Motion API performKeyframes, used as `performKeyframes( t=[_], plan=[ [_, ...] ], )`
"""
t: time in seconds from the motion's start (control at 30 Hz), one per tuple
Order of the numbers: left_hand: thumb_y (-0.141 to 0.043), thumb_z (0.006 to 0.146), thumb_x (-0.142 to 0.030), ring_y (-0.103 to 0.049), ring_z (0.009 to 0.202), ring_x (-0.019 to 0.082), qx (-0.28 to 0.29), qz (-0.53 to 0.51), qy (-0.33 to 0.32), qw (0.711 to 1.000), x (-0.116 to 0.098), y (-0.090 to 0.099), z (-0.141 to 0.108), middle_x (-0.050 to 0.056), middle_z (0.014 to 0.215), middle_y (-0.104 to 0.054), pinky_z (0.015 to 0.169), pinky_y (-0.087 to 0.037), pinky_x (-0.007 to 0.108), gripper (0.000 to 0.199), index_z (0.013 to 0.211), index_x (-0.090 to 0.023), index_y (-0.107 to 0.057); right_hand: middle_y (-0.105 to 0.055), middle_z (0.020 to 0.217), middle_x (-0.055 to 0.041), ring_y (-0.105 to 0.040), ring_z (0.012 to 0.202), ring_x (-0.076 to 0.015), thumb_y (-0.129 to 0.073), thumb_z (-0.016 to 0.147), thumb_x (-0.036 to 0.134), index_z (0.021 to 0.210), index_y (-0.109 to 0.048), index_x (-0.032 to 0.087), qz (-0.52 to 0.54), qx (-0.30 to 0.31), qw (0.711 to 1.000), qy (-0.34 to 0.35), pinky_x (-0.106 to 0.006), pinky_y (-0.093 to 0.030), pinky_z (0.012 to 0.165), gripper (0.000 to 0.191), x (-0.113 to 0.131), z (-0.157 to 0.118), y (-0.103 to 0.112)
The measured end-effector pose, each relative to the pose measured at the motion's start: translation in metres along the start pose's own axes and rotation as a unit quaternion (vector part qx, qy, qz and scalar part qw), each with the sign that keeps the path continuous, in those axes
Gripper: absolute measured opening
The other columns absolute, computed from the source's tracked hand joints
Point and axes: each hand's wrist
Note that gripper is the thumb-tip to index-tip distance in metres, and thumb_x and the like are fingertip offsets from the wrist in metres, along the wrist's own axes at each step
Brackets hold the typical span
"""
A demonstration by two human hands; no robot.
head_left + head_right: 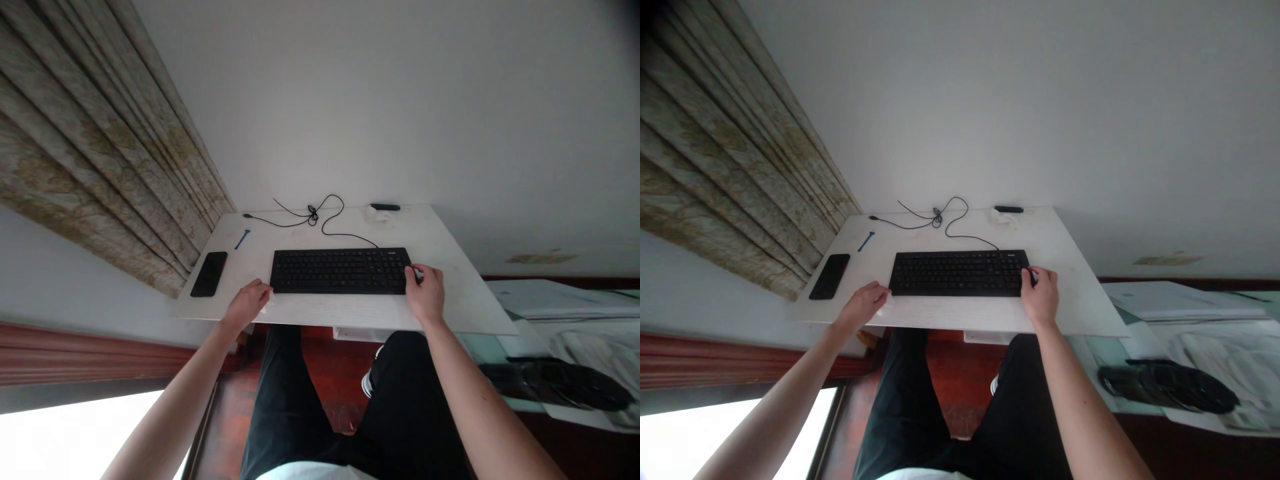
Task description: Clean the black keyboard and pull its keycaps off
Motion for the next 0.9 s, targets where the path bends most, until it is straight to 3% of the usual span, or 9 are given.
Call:
performKeyframes(
  t=[0.1, 0.23, 0.33, 0.47, 0.6, 0.73, 0.77, 0.83, 0.9],
  plan=[
    [-0.053, 0.09, -0.028, -0.068, 0.082, 0.02, -0.018, -0.057, 0.007, 0.998, -0.001, 0.007, -0.003, 0.006, 0.086, -0.072, 0.084, -0.053, 0.033, 0.023, 0.091, -0.024, -0.076, -0.06, 0.101, -0.0149, -0.055, 0.08, -0.0239, -0.052, 0.092, 0.048, 0.103, -0.069, 0.014, 0.007, -0.016, 1.0, 0.017, -0.046, -0.05, 0.087, 0.039, 0.002, 0.002, 0.004],
    [-0.06, 0.088, -0.044, -0.069, 0.081, 0.021, -0.147, -0.22, 0.105, 0.959, -0.012, 0.009, 0.009, 0.006, 0.088, -0.075, 0.076, -0.055, 0.033, 0.031, 0.1, -0.02, -0.074, -0.062, 0.096, -0.0143, -0.057, 0.095, -0.0282, -0.053, 0.094, 0.042, 0.098, -0.068, 0.016, 0.026, -0.041, 0.995, 0.086, -0.05, -0.049, 0.093, 0.03, 0.028, -0.01, 0.01],
    [-0.066, 0.084, -0.048, -0.069, 0.081, 0.019, -0.172, -0.349, 0.13, 0.912, -0.04, -0.011, 0.017, 0.007, 0.091, -0.076, 0.075, -0.055, 0.031, 0.037, 0.103, -0.016, -0.071, -0.064, 0.1, -0.0115, -0.061, 0.087, -0.0239, -0.056, 0.095, 0.042, 0.102, -0.068, 0.021, 0.128, 0.06, 0.983, 0.119, -0.043, -0.054, 0.084, 0.025, 0.074, -0.044, 0.005],
    [-0.071, 0.082, -0.043, -0.068, 0.079, 0.016, -0.147, -0.451, 0.126, 0.871, -0.09, -0.056, 0.019, 0.005, 0.088, -0.073, 0.075, -0.055, 0.03, 0.029, 0.097, -0.018, -0.067, -0.063, 0.123, -0.0118, -0.066, 0.085, -0.0191, -0.057, 0.097, 0.043, 0.125, -0.064, 0.026, 0.307, 0.277, 0.905, 0.102, -0.032, -0.057, 0.067, 0.034, 0.14, -0.093, -0.016],
    [-0.069, 0.085, -0.04, -0.069, 0.089, 0.018, -0.134, -0.509, 0.102, 0.844, -0.112, -0.074, 0.019, 0.007, 0.097, -0.073, 0.083, -0.057, 0.032, 0.026, 0.1, -0.019, -0.066, -0.068, 0.118, -0.0108, -0.067, 0.099, -0.0231, -0.058, 0.096, 0.041, 0.119, -0.07, 0.027, 0.34, 0.256, 0.901, 0.086, -0.034, -0.058, 0.076, 0.029, 0.17, -0.103, -0.033],
    [-0.059, 0.09, -0.035, -0.072, 0.09, 0.021, -0.038, -0.485, 0.033, 0.873, -0.082, -0.054, 0.027, 0.009, 0.098, -0.075, 0.085, -0.058, 0.038, 0.024, 0.103, -0.018, -0.07, -0.073, 0.106, -0.0089, -0.068, 0.09, -0.0231, -0.061, 0.093, 0.038, 0.113, -0.072, 0.024, 0.314, 0.268, 0.909, 0.054, -0.037, -0.056, 0.079, 0.026, 0.164, -0.081, -0.04],
    [-0.058, 0.091, -0.033, -0.072, 0.091, 0.022, -0.054, -0.438, 0.024, 0.897, -0.069, -0.047, 0.031, 0.009, 0.098, -0.075, 0.087, -0.058, 0.039, 0.022, 0.101, -0.018, -0.071, -0.073, 0.106, -0.0083, -0.067, 0.087, -0.0225, -0.062, 0.092, 0.036, 0.114, -0.072, 0.023, 0.303, 0.276, 0.91, 0.052, -0.037, -0.056, 0.079, 0.028, 0.161, -0.074, -0.043],
    [-0.055, 0.092, -0.03, -0.07, 0.1, 0.023, -0.165, -0.306, 0.052, 0.936, -0.041, -0.039, 0.039, 0.01, 0.103, -0.075, 0.095, -0.055, 0.04, 0.021, 0.1, -0.019, -0.072, -0.072, 0.106, -0.0077, -0.066, 0.087, -0.0219, -0.062, 0.09, 0.032, 0.118, -0.071, 0.023, 0.278, 0.282, 0.916, 0.069, -0.038, -0.054, 0.081, 0.03, 0.158, -0.06, -0.05],
    [-0.051, 0.093, -0.025, -0.068, 0.107, 0.025, -0.248, -0.201, 0.093, 0.943, -0.017, -0.037, 0.046, 0.013, 0.11, -0.073, 0.101, -0.051, 0.044, 0.024, 0.106, -0.018, -0.07, -0.07, 0.107, -0.008, -0.065, 0.088, -0.0217, -0.06, 0.09, 0.026, 0.119, -0.071, 0.023, 0.255, 0.287, 0.918, 0.098, -0.038, -0.053, 0.082, 0.032, 0.161, -0.047, -0.061]
  ],
)
Point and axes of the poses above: each hand's wrist, its own z-axis towards the middle knuckle, its own y-axis out of the back of the hand, x = y × z
